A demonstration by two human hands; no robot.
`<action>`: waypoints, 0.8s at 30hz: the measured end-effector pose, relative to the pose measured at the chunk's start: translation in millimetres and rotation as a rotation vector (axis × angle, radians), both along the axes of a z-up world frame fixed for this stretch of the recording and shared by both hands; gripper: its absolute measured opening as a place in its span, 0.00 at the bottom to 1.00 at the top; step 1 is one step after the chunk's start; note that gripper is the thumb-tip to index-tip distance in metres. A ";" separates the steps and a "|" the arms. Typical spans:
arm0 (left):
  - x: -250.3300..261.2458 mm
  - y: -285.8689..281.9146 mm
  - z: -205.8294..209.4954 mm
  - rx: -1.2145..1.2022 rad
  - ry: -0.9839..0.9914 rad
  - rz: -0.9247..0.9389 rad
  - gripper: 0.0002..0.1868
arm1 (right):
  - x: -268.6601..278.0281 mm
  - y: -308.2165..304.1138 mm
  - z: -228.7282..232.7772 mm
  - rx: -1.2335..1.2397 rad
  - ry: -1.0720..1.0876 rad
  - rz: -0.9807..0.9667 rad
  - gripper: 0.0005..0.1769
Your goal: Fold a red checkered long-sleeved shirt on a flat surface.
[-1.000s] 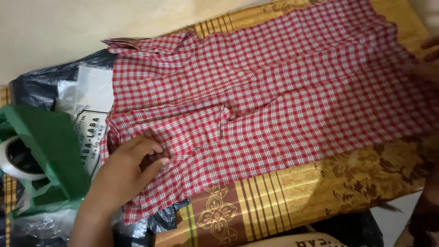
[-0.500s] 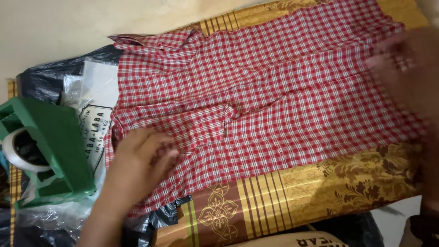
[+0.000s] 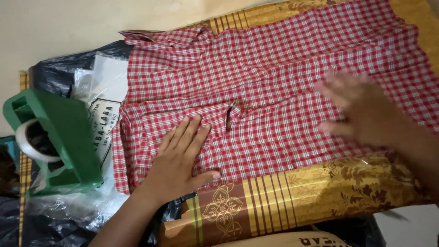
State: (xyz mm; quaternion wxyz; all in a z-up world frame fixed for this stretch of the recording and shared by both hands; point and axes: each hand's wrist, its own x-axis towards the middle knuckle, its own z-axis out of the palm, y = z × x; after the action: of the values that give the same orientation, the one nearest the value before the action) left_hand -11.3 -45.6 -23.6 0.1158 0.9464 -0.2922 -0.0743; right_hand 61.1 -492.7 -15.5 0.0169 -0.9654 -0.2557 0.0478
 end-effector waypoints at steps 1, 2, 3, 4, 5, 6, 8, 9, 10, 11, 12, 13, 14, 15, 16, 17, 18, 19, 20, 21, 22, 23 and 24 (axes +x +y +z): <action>0.5 -0.8 3.1 0.001 0.000 0.001 0.55 | 4.4 -13.0 -3.9 0.001 0.000 0.001 0.52; 0.7 -1.7 6.4 -0.005 0.059 0.021 0.57 | 8.6 -26.0 -7.7 -0.052 -0.018 -0.073 0.57; 1.1 -3.5 8.4 -0.012 0.114 0.042 0.60 | 12.9 -39.9 -11.6 -0.105 -0.040 -0.146 0.62; -0.4 -4.8 14.3 -0.013 0.109 0.043 0.60 | 9.5 -32.9 -5.7 -0.105 -0.045 -0.146 0.62; 0.0 -5.7 22.7 -0.058 0.212 0.056 0.63 | 8.9 -25.4 3.4 -0.165 0.046 -0.222 0.60; 0.2 -6.9 31.8 -0.105 0.315 0.069 0.69 | 8.1 -18.2 13.1 -0.225 0.135 -0.301 0.59; 3.2 -2.1 35.3 -0.170 0.350 0.051 0.68 | 1.7 -27.3 -5.6 -0.342 -0.121 -0.213 0.56; 2.3 0.5 36.0 -0.241 0.411 0.032 0.68 | -3.6 -31.6 -16.3 -0.464 -0.355 -0.128 0.55; 2.4 3.7 35.9 -0.239 0.406 0.035 0.68 | -9.4 -7.8 -0.9 -0.461 -0.361 -0.127 0.55; 2.2 6.5 35.0 -0.145 0.358 0.018 0.57 | -16.5 15.5 14.1 -0.177 -0.312 -0.023 0.42; 2.6 9.2 33.5 -0.050 0.310 0.002 0.50 | -23.1 38.7 28.4 0.110 -0.261 0.078 0.30; 1.8 9.5 32.8 -0.050 0.313 0.005 0.50 | -27.8 46.6 24.4 0.111 -0.259 0.081 0.30; 1.5 9.8 31.8 -0.054 0.147 -0.035 0.47 | -32.2 54.4 20.1 0.204 -0.202 0.234 0.23; 2.0 10.1 30.7 -0.059 -0.020 -0.073 0.46 | -35.7 62.1 16.1 0.299 -0.146 0.387 0.16; 4.8 11.8 28.0 -0.059 -0.018 -0.070 0.46 | -27.5 59.1 10.9 0.300 -0.144 0.390 0.16; 7.7 14.1 25.5 -0.089 -0.091 -0.076 0.40 | -19.0 56.8 5.1 0.355 -0.169 0.412 0.10; 10.6 16.8 23.1 -0.118 -0.165 -0.081 0.34 | -10.3 54.8 -0.6 0.410 -0.195 0.434 0.06; 12.0 18.5 22.1 -0.116 -0.167 -0.078 0.34 | -0.2 39.8 -4.9 0.411 -0.197 0.438 0.06; 13.7 20.4 21.1 -0.175 -0.187 -0.056 0.28 | 10.4 25.0 -9.1 0.352 -0.081 0.196 0.11; 14.2 21.8 20.2 -0.233 -0.201 -0.031 0.22 | 20.8 10.0 -14.1 0.291 0.039 -0.046 0.17; 17.5 23.8 19.2 -0.230 -0.198 -0.025 0.22 | 24.9 -3.8 -14.4 0.293 0.043 -0.040 0.17; 19.1 26.1 17.2 -0.223 -0.098 0.017 0.20 | 28.4 -17.4 -14.3 0.208 -0.068 -0.059 0.13; 20.5 28.6 15.2 -0.216 0.003 0.059 0.20 | 31.9 -30.6 -14.1 0.124 -0.178 -0.075 0.14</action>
State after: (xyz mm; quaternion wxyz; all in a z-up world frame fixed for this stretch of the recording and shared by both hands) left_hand 9.2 -17.0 -8.5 0.2198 0.9365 -0.2701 -0.0403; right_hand 93.0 -523.3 -29.7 0.0558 -0.9719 -0.2222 -0.0548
